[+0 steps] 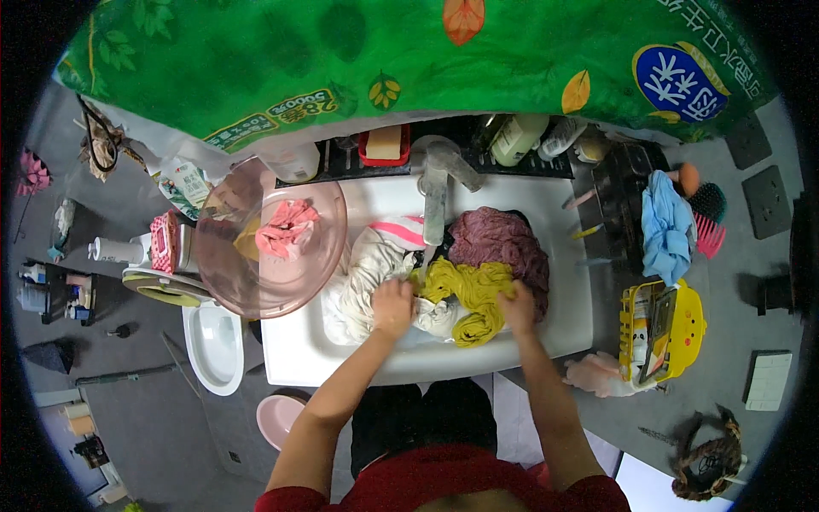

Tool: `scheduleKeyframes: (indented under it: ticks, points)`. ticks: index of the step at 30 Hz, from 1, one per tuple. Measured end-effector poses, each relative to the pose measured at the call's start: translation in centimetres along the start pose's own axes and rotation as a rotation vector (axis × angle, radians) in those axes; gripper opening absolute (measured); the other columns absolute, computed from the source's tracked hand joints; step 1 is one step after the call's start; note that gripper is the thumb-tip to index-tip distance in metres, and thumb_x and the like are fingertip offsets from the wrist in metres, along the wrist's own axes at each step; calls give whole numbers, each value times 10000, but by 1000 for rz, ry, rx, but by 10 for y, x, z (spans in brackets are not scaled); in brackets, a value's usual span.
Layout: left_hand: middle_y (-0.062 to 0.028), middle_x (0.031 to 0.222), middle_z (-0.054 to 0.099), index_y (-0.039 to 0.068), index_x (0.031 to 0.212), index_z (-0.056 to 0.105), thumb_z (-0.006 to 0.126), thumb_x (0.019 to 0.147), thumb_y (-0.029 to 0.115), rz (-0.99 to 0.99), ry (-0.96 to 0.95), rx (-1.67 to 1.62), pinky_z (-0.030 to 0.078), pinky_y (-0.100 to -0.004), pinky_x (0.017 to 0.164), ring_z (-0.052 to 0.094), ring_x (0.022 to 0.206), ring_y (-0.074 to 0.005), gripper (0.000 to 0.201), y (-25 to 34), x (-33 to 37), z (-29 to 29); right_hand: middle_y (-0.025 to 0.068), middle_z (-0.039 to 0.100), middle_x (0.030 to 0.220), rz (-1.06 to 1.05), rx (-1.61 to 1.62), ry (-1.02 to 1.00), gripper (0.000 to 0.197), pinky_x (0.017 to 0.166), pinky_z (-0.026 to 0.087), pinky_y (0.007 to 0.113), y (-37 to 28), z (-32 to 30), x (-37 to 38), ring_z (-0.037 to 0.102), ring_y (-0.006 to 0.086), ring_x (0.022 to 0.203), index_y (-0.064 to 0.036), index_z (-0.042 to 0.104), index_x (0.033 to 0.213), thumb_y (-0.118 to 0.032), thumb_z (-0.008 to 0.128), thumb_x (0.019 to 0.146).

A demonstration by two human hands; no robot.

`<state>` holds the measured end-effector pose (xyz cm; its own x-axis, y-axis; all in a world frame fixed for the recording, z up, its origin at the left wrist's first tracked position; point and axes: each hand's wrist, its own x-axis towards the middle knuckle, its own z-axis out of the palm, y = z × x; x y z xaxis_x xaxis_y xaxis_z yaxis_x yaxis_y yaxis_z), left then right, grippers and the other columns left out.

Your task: The person empties a washbasin into a bathroom sink, transfers clothes from a laundry basket into the sink, pours detergent onto the laundry, and washes the clothes by hand under running water.

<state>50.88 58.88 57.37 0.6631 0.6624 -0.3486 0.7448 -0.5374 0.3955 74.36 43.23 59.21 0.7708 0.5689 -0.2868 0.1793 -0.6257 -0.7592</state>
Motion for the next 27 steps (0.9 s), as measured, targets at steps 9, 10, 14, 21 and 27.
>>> scheduleKeyframes:
  ticks: [9, 10, 14, 21, 27]
  points:
    - [-172, 1223, 421, 99, 1328, 299, 532, 708, 291, 266, 213, -22, 235, -493, 954, 383, 1106, -360, 690, -37, 34, 78, 152, 452, 1114, -399, -456, -194, 342, 829, 399, 413, -23, 106, -17, 458, 347, 1014, -8, 520, 931, -176, 631, 655]
    - [-172, 1223, 421, 99, 1328, 299, 532, 708, 291, 266, 216, -23, 235, -493, 954, 383, 1106, -360, 690, -38, 42, 77, 158, 442, 1145, -304, -524, -310, 350, 834, 398, 413, -20, 111, -9, 459, 351, 1016, -5, 516, 945, -175, 627, 660]
    - [-159, 1087, 495, 77, 1233, 392, 538, 715, 241, 164, 105, -150, 295, -447, 911, 429, 1062, -339, 563, -27, 58, 78, 199, 501, 1003, -194, -575, -483, 360, 842, 397, 415, -1, 126, 30, 480, 362, 979, -12, 503, 978, -107, 605, 646]
    - [-165, 1005, 502, 55, 1061, 453, 524, 718, 104, 112, 115, -72, 413, -385, 812, 496, 984, -319, 354, -27, 6, 66, 188, 535, 1013, -545, -343, -155, 359, 825, 394, 397, 44, 110, 43, 499, 341, 946, -56, 511, 988, -56, 588, 637]
    - [-133, 976, 521, 48, 1065, 465, 629, 620, 114, 225, 185, -97, 419, -387, 797, 506, 943, -297, 479, -15, -43, 29, 149, 528, 1056, -582, -480, -197, 389, 850, 378, 399, -5, 81, -33, 480, 322, 981, -97, 517, 1039, -100, 602, 659]
